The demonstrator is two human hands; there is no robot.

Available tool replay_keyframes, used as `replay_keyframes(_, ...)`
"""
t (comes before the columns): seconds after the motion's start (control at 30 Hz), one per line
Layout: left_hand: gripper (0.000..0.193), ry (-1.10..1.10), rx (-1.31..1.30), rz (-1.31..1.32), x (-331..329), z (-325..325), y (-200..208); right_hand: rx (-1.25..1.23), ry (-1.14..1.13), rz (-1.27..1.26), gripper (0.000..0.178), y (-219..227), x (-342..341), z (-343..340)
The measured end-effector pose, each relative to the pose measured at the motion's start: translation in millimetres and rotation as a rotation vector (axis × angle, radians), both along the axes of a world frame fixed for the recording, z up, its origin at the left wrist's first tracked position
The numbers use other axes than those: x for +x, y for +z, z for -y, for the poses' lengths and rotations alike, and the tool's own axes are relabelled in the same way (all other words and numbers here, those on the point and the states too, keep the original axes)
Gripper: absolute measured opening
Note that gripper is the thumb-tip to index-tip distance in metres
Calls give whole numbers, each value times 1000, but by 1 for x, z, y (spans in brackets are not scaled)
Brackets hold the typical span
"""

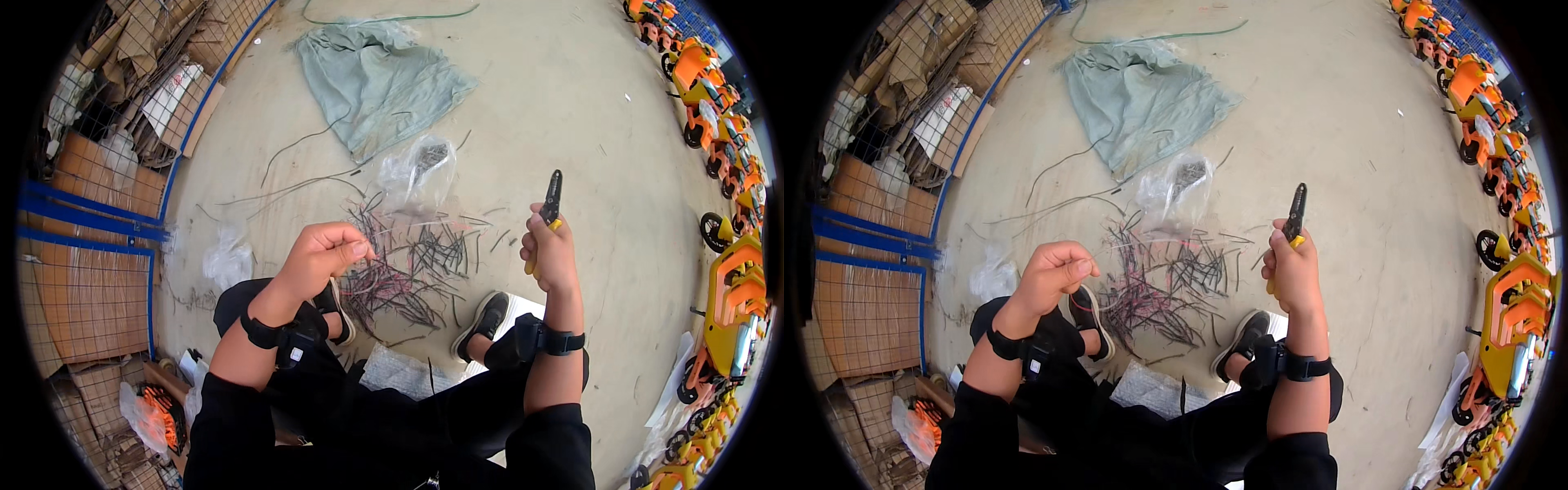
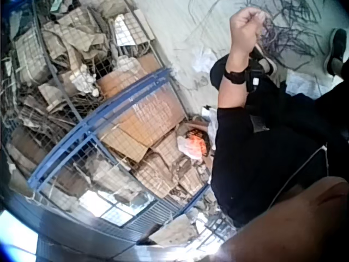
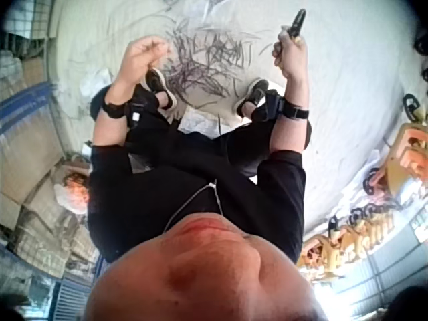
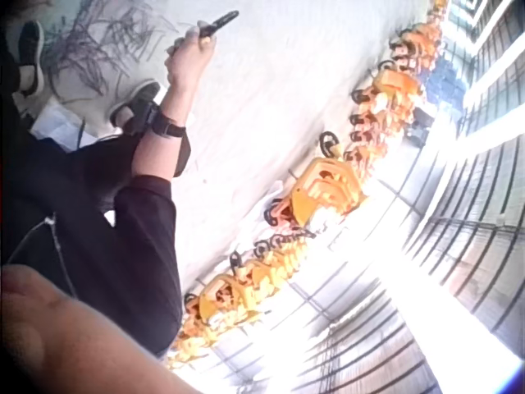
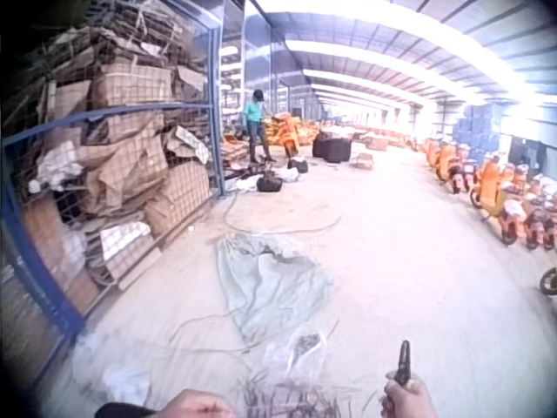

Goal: The person sits on the floor of a warehouse and uses yellow-handled wire cutters to strip insulation from thin wires. They repeatedly pick up wires from a pile, cut the ends, and drop the pieces back onto the floor.

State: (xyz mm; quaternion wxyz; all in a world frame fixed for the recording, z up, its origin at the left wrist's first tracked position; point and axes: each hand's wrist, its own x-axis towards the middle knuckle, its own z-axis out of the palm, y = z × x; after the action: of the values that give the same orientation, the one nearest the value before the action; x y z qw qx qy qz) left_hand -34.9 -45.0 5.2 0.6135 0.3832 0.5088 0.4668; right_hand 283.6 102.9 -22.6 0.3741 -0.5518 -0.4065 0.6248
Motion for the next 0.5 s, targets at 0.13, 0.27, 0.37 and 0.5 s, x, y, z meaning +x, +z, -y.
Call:
replay_keyframes(0.13,17,21,28,22,-7,-2,-2,24,-91,-153,30,8,2,-4)
replay_keyframes(0.27,18,57,97,115,-5,-8,-3,156,-109,24,32,12,4,-9)
replay_keyframes(0.37,18,117,187,276,-21,-9,-8,184,73,372,32,16,7,-9)
replay_keyframes(0.5,19,327,264,439,-41,-15,-2,98,536,600,35,8,19,0)
